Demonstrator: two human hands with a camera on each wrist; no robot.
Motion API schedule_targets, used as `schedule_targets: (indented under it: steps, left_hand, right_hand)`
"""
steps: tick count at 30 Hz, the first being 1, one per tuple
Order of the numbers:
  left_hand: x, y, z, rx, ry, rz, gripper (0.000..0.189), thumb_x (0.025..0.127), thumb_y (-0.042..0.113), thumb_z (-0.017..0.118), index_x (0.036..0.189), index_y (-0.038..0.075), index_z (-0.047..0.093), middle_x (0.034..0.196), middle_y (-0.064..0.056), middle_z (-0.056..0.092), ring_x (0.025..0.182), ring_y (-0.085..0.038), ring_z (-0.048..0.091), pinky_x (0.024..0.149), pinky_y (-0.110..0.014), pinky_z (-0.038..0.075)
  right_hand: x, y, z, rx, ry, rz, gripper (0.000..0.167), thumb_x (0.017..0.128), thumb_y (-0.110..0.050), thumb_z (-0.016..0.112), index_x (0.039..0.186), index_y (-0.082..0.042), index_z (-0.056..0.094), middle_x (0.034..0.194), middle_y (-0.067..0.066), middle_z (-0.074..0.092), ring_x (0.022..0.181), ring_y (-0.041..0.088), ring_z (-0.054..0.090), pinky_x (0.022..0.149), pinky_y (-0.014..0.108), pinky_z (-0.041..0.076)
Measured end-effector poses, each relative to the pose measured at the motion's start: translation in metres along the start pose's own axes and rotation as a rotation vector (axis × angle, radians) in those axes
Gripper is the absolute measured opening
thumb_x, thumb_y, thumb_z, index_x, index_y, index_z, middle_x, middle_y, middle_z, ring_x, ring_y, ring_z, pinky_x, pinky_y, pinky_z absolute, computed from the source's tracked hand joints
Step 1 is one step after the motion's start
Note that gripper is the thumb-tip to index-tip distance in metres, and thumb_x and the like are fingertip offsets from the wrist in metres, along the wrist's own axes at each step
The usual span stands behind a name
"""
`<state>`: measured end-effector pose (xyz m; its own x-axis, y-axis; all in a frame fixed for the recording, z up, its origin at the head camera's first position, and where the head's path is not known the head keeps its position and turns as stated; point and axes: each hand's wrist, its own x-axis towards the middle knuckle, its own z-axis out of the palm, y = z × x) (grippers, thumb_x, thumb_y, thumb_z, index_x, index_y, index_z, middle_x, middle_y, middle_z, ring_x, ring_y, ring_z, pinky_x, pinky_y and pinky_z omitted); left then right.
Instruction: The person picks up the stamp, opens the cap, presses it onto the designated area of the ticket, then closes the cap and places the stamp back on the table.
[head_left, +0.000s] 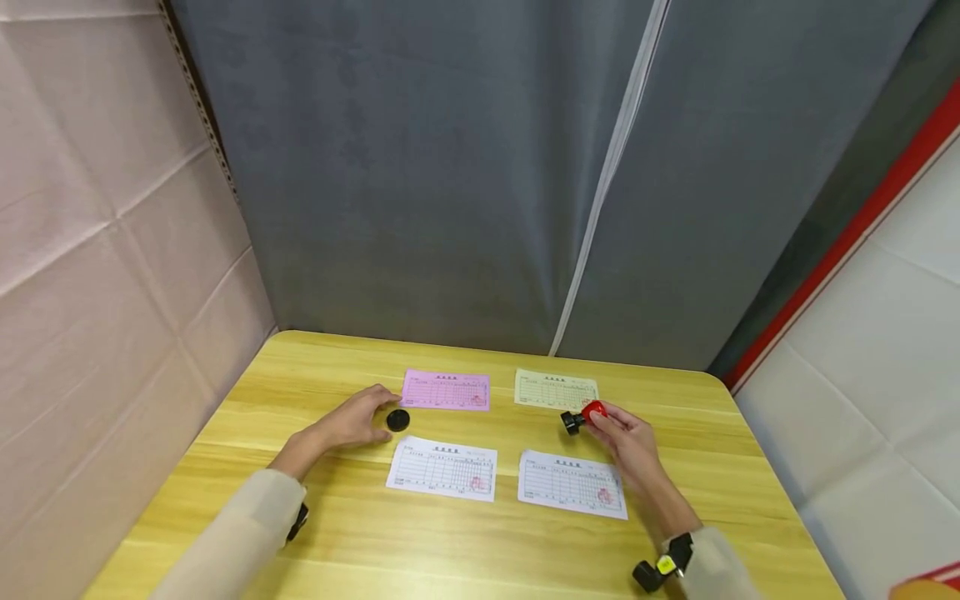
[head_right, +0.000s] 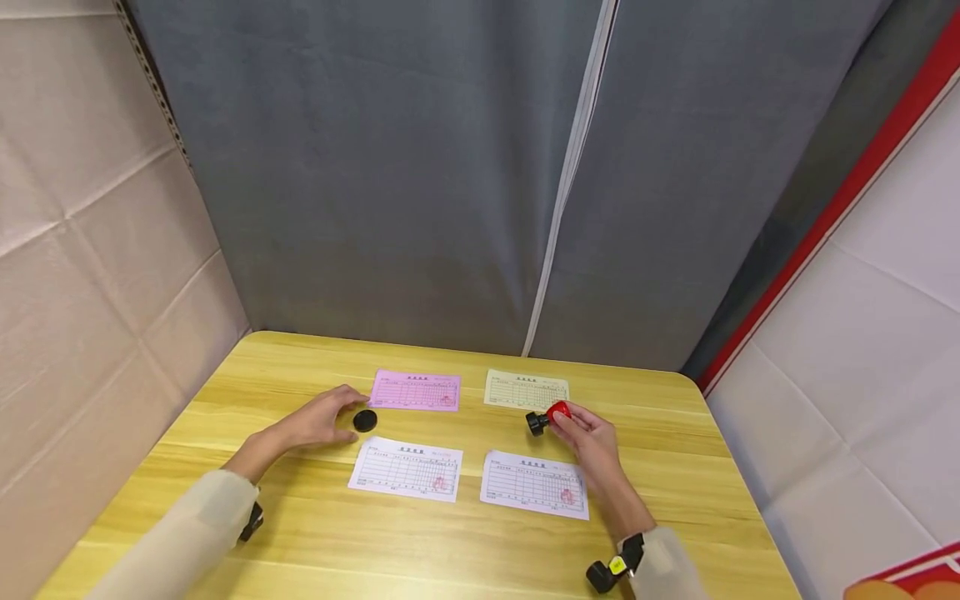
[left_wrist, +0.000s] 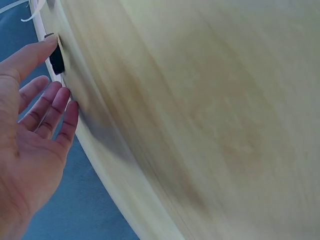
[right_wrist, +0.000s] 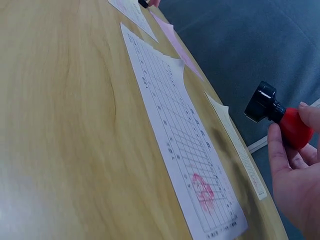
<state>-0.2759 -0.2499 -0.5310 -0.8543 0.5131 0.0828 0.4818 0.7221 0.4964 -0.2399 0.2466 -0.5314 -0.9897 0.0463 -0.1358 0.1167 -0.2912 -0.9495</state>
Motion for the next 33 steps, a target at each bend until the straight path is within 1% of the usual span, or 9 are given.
schedule_targets:
  steps: [3,7,12,16,19,23,27,30,33]
  left_hand:
    - [0.001,-0.003,0.001,0.006,0.005,-0.013,0.061,0.082,0.012,0.091,0.135,-0.008,0.066,0.121,-0.014,0.068,0.110,-0.028,0.064,0.101,-0.050,0.057]
    - [0.001,-0.004,0.003,-0.007,0.011,-0.032,0.058,0.083,0.015,0.091,0.132,-0.007,0.068,0.117,-0.011,0.068,0.107,-0.026,0.064,0.098,-0.048,0.057]
    - [0.003,-0.005,0.003,-0.027,0.024,-0.062,0.049,0.084,0.015,0.092,0.125,-0.003,0.072,0.113,-0.007,0.068,0.106,-0.025,0.065,0.097,-0.046,0.059]
    - [0.005,-0.007,0.003,-0.039,0.034,-0.062,0.041,0.084,0.015,0.092,0.117,0.001,0.073,0.110,-0.006,0.067,0.105,-0.026,0.067,0.096,-0.047,0.060]
    - [0.006,-0.009,0.004,-0.043,0.039,-0.054,0.039,0.083,0.014,0.092,0.115,0.001,0.074,0.108,-0.005,0.067,0.102,-0.024,0.066,0.094,-0.046,0.060]
    - [0.007,-0.009,0.004,-0.049,0.057,-0.053,0.038,0.083,0.011,0.091,0.115,-0.001,0.074,0.107,-0.007,0.071,0.096,-0.019,0.065,0.087,-0.039,0.060]
    - [0.009,-0.006,0.001,-0.070,0.081,-0.066,0.039,0.083,0.007,0.090,0.117,-0.003,0.073,0.107,-0.010,0.075,0.089,-0.015,0.067,0.079,-0.031,0.061]
    - [0.011,-0.003,-0.001,-0.091,0.089,-0.071,0.039,0.084,0.004,0.089,0.118,-0.003,0.073,0.106,-0.011,0.076,0.087,-0.014,0.068,0.076,-0.030,0.061]
    - [0.013,-0.001,-0.002,-0.093,0.097,-0.062,0.040,0.084,0.002,0.088,0.121,-0.004,0.073,0.107,-0.012,0.077,0.088,-0.014,0.070,0.076,-0.029,0.062]
  right_hand:
    - [0.002,0.002,0.003,0.029,0.012,0.005,0.043,0.101,-0.002,0.071,0.141,0.008,0.059,0.114,0.001,0.075,0.101,0.016,0.077,0.098,0.031,0.061]
    - [0.004,0.004,0.009,0.043,0.031,0.009,0.041,0.100,-0.003,0.073,0.138,0.007,0.062,0.114,0.003,0.075,0.098,0.017,0.077,0.097,0.031,0.061]
    - [0.007,0.006,0.018,0.040,0.022,0.005,0.047,0.100,-0.003,0.073,0.142,0.011,0.057,0.116,0.006,0.072,0.098,0.017,0.077,0.097,0.031,0.061]
    - [0.008,0.006,0.022,0.043,0.010,0.000,0.049,0.100,-0.003,0.072,0.144,0.011,0.056,0.114,0.004,0.073,0.097,0.016,0.077,0.096,0.030,0.061]
    - [0.009,0.006,0.024,0.045,0.013,0.001,0.045,0.100,-0.002,0.072,0.141,0.010,0.059,0.112,0.004,0.074,0.097,0.016,0.077,0.095,0.030,0.062]
    - [0.008,0.006,0.026,0.049,0.012,0.015,0.042,0.099,-0.003,0.073,0.138,0.007,0.062,0.114,0.005,0.074,0.099,0.018,0.077,0.097,0.031,0.061]
    - [0.008,0.006,0.028,0.045,0.004,0.013,0.046,0.100,-0.003,0.072,0.143,0.009,0.058,0.117,0.006,0.072,0.100,0.018,0.077,0.098,0.031,0.060]
    - [0.007,0.005,0.028,0.031,0.001,0.002,0.050,0.101,-0.003,0.071,0.146,0.011,0.053,0.119,0.007,0.071,0.100,0.017,0.077,0.098,0.030,0.060]
    - [0.007,0.004,0.029,0.021,-0.006,-0.003,0.054,0.102,-0.004,0.070,0.149,0.012,0.049,0.120,0.006,0.070,0.100,0.016,0.076,0.098,0.029,0.061]
